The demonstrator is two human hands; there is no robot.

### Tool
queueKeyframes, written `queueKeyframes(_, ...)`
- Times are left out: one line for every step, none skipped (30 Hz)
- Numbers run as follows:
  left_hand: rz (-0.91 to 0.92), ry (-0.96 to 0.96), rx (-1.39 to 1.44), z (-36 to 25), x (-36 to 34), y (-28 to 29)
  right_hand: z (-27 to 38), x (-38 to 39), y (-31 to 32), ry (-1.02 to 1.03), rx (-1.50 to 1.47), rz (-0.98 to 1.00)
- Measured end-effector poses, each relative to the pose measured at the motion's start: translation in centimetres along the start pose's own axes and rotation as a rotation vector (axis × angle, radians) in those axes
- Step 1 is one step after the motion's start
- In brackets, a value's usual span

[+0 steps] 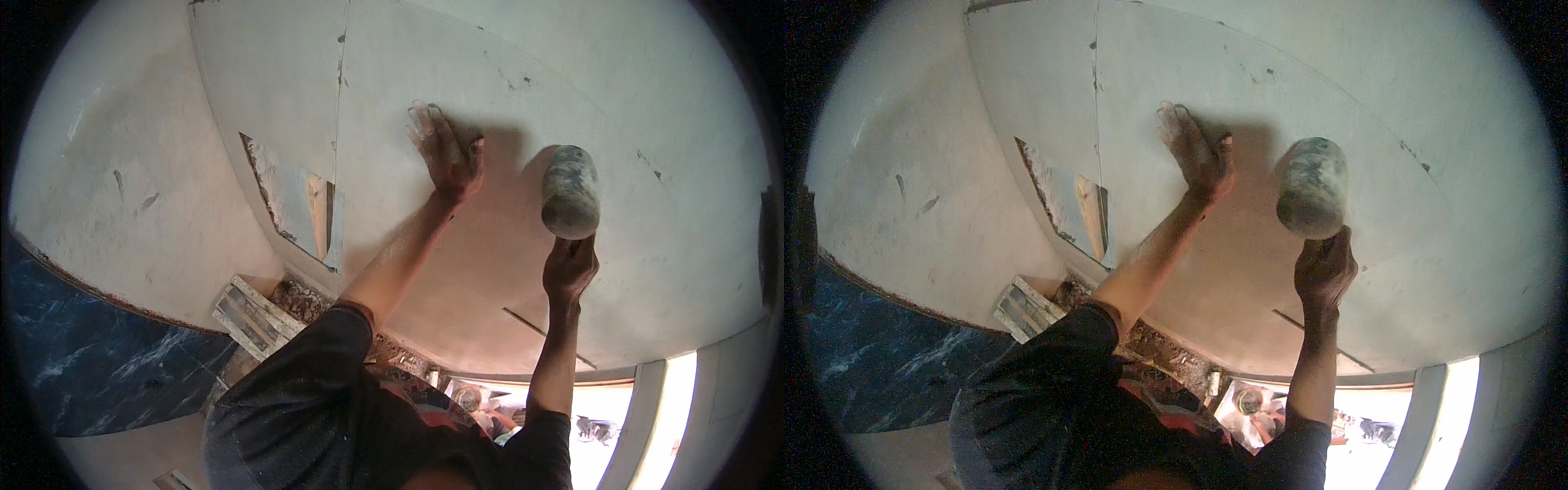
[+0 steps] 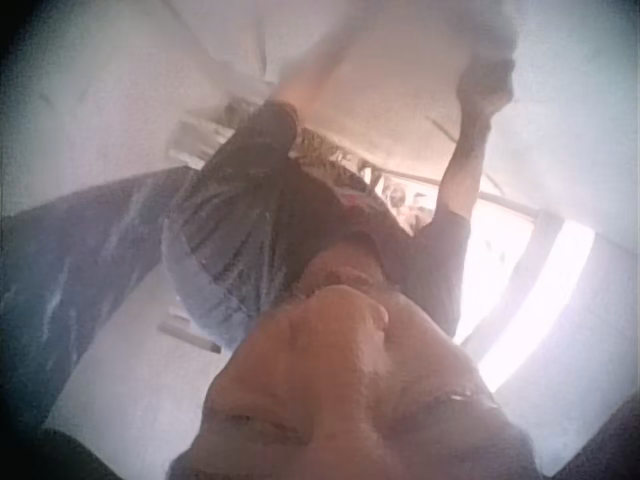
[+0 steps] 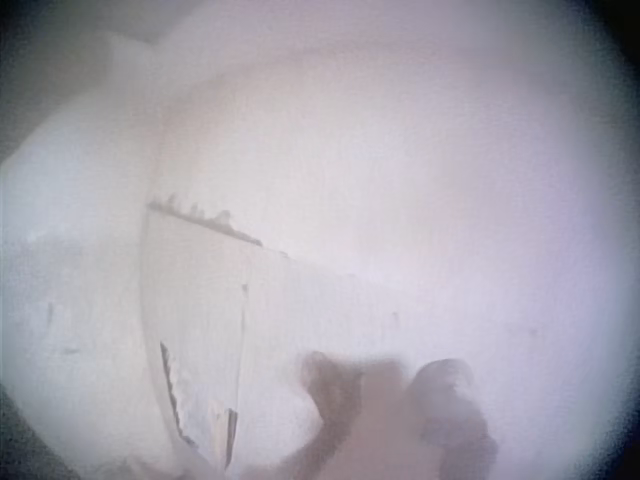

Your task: The person secures a section of wall board using a mallet and then applies plaster to the seams and edges using a putty knife.

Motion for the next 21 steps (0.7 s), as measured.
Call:
queueKeyframes(0.022, -0.019, -0.007, -0.1, 0.5, -0.6, -0.2, 0.3, 0.4, 0.015, -0.042, -0.058)
queueKeyframes(0.043, -0.038, -0.014, -0.2, 1.0, -1.0, -0.6, 0.6, 0.7, 0.06, -0.008, -0.103)
queueKeyframes(0.062, -0.073, -0.021, -0.3, 2.0, -1.1, -1.0, 1.0, 0.9, 0.098, -0.007, -0.123)
queueKeyframes(0.085, -0.11, -0.015, -0.8, 3.1, -1.3, -1.5, 1.5, 1.2, 0.132, 0.006, -0.149)
queueKeyframes(0.107, -0.146, -0.008, -1.3, 3.9, -1.8, -1.9, 2.0, 1.5, 0.166, 0.019, -0.174)
queueKeyframes(0.102, -0.154, -0.025, -1.1, 4.1, -2.2, -2.3, 2.6, 1.5, 0.182, -0.006, -0.125)
queueKeyframes(0.109, -0.161, -0.028, -1.0, 4.3, -2.6, -2.2, 2.9, 1.5, 0.255, 0.035, -0.171)
queueKeyframes(0.118, -0.171, -0.038, -0.6, 4.8, -2.8, -2.1, 3.0, 0.6, 0.327, 0.069, -0.212)
queueKeyframes(0.112, -0.181, -0.044, -0.6, 4.9, -2.9, -3.6, 3.3, -0.2, 0.247, 0.115, -0.15)
queueKeyframes(0.105, -0.2, -0.053, -0.6, 4.5, -2.7, -5.1, 3.5, -1.2, 0.172, 0.157, -0.087)
queueKeyframes(0.085, -0.198, -0.054, -0.6, 4.4, -2.7, -7.6, 4.3, -2.1, -0.054, 0.185, 0.064)
queueKeyframes(0.058, -0.2, -0.071, -0.3, 4.2, -2.5, -6.1, 4.1, -1.5, -0.035, 0.144, 0.065)
queueKeyframes(0.044, -0.205, -0.077, -0.4, 3.9, -2.3, -4.0, 3.5, -1.0, -0.008, 0.103, 0.064)
queueKeyframes(0.039, -0.205, -0.078, -0.7, 3.6, -2.0, -3.5, 3.6, -0.6, -0.071, 0.009, 0.056)
queueKeyframes(0.034, -0.206, -0.082, -1.0, 3.7, -1.8, -4.6, 4.8, -0.6, -0.005, -0.055, -0.024)
queueKeyframes(0.029, -0.216, -0.064, -1.5, 3.6, -1.9, -6.5, 6.3, -1.2, 0.072, -0.112, -0.11)
queueKeyframes(0.018, -0.225, -0.057, -1.7, 3.7, -1.8, -6.7, 6.4, -1.3, 0.079, -0.106, -0.115)
queueKeyframes(0.007, -0.235, -0.051, -1.8, 3.7, -1.8, -7.0, 6.3, -1.4, 0.087, -0.102, -0.124)
queueKeyframes(0.003, -0.242, -0.057, -1.7, 3.8, -1.9, -7.0, 6.1, -1.4, 0.095, -0.103, -0.131)
queueKeyframes(0.0, -0.249, -0.065, -1.6, 3.7, -2.0, -7.1, 5.7, -1.2, 0.066, 0.019, -0.061)
queueKeyframes(-0.004, -0.257, -0.073, -1.5, 3.8, -2.0, -7.0, 5.5, -0.9, 0.036, 0.139, 0.009)
Point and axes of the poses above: each hand's wrist, its own x-axis away from the middle knuckle, its own y-axis out of the back of the hand, z = x × y, the point moved 4 cm from there along -x, towards the middle knuckle, and after that the axes turned 1 degree about z, right-handed, at the moved point
